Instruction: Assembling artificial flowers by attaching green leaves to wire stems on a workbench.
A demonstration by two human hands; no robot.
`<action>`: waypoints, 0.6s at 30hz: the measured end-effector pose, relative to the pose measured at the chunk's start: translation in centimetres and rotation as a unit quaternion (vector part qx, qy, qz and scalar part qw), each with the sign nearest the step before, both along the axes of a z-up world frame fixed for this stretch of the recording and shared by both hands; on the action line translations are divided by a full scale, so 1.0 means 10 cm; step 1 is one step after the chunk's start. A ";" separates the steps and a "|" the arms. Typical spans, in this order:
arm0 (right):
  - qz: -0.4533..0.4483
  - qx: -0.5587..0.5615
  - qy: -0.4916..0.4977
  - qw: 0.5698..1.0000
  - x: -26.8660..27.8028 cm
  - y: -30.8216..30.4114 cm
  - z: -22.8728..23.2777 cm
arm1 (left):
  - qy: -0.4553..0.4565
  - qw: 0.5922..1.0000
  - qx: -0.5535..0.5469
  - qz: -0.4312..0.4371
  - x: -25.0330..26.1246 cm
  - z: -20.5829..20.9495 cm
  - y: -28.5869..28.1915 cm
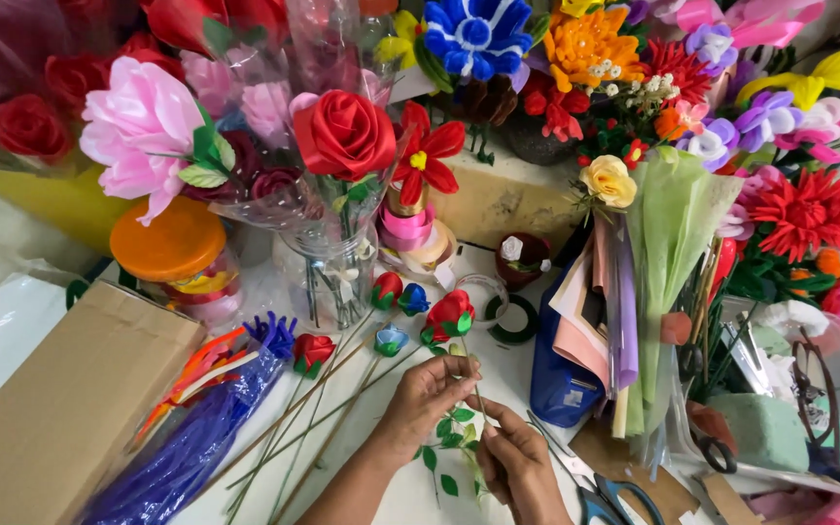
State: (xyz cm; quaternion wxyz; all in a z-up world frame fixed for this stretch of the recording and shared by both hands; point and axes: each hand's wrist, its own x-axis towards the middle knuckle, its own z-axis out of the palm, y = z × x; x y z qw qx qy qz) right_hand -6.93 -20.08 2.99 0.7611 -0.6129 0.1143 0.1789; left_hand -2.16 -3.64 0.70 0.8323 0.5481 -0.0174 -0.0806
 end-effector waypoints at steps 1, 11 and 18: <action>-0.004 0.008 0.007 1.000 0.01 -0.04 -0.02 | 0.005 1.000 0.016 0.004 0.02 -0.05 0.02; -0.090 -0.074 -0.135 0.984 0.16 -0.28 -0.13 | -0.063 0.991 -0.003 0.122 0.04 0.15 0.31; -0.089 -0.060 -0.129 0.986 0.14 -0.21 -0.15 | -0.212 0.952 -0.190 -0.116 -1.03 1.76 0.19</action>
